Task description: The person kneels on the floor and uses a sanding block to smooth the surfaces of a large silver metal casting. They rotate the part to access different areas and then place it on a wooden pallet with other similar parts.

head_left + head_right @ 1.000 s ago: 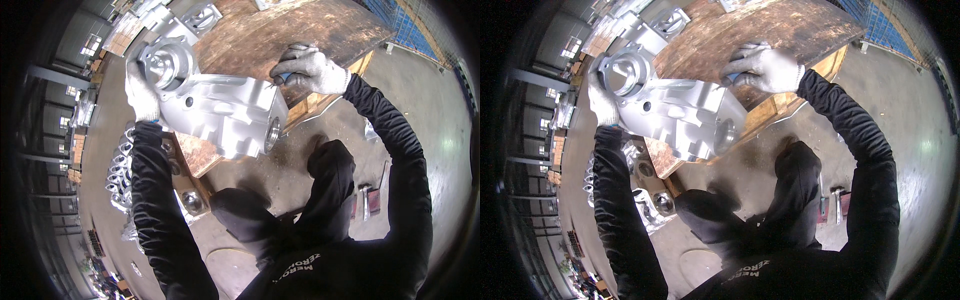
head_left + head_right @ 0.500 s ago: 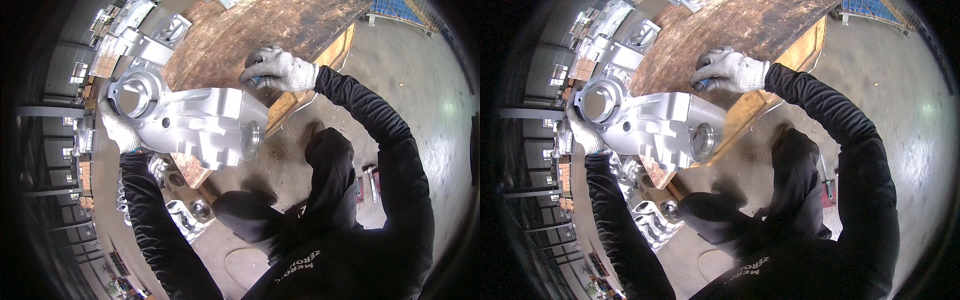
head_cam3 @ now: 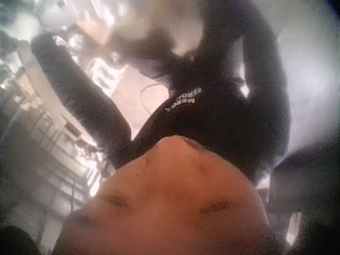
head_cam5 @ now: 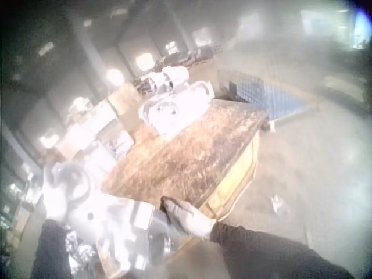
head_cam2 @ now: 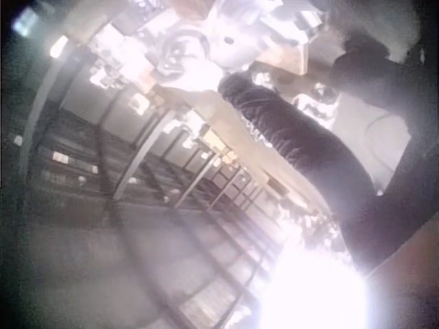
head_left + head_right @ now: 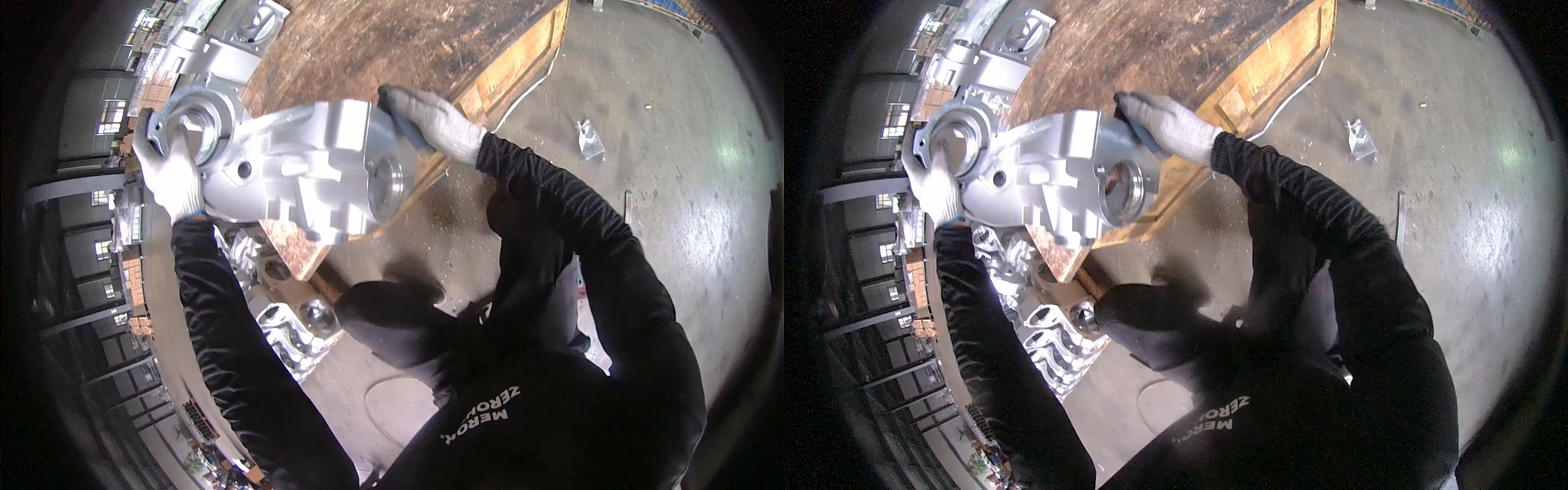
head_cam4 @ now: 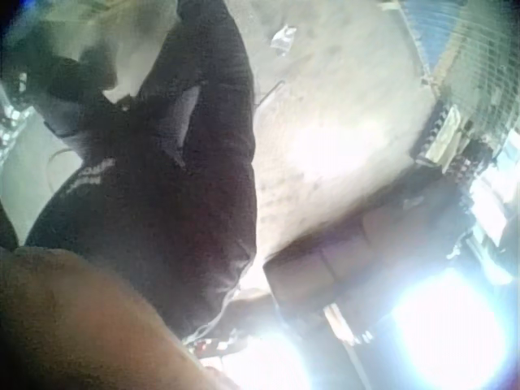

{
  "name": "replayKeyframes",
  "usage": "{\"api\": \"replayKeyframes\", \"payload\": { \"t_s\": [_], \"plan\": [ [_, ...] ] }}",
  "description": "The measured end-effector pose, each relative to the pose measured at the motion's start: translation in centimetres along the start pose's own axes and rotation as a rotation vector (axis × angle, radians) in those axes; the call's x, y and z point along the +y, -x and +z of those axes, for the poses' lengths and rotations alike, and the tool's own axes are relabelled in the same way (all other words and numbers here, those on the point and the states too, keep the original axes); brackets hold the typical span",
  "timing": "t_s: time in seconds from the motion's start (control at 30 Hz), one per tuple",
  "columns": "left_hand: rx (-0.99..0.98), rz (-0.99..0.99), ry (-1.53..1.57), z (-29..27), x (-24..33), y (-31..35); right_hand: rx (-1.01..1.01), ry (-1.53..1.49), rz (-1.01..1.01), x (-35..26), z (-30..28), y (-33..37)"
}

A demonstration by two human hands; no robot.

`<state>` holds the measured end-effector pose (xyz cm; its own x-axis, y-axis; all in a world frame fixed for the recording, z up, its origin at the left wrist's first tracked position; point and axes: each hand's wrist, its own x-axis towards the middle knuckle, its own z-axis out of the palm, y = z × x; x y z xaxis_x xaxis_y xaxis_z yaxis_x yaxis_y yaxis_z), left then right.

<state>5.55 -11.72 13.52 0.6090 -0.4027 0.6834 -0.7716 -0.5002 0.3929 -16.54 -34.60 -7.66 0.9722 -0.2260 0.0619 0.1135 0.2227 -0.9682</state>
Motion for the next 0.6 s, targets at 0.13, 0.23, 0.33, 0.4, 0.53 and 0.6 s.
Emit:
{"api": "replayKeyframes", "payload": {
  "t_s": [0.13, 0.23, 0.33, 0.4, 0.53, 0.6],
  "plan": [
    [0.126, -0.05, -0.221, -0.6, 0.1, -0.1, 0.183, -0.053, 0.013, -0.3, 3.5, 3.2],
    [0.052, 0.129, 0.012, -1.6, -1.9, 0.1, 0.125, -0.098, -0.069, 1.0, 7.2, 6.5],
    [0.03, 0.131, 0.258, -1.7, -4.4, 0.4, -0.083, 0.139, -0.182, 0.4, 7.8, 7.8],
    [0.045, 0.118, 0.204, -1.2, -3.2, 0.7, 0.013, 0.607, -0.56, 1.4, 6.3, 7.3],
    [0.087, 0.117, 0.141, -1.8, -4.1, 1.0, 0.026, 1.146, -0.851, -0.8, 4.3, 5.7],
    [0.119, 0.077, 0.057, -1.8, -3.6, 1.0, -0.015, 1.231, -0.912, -1.8, 4.3, 4.5]
  ]
}}
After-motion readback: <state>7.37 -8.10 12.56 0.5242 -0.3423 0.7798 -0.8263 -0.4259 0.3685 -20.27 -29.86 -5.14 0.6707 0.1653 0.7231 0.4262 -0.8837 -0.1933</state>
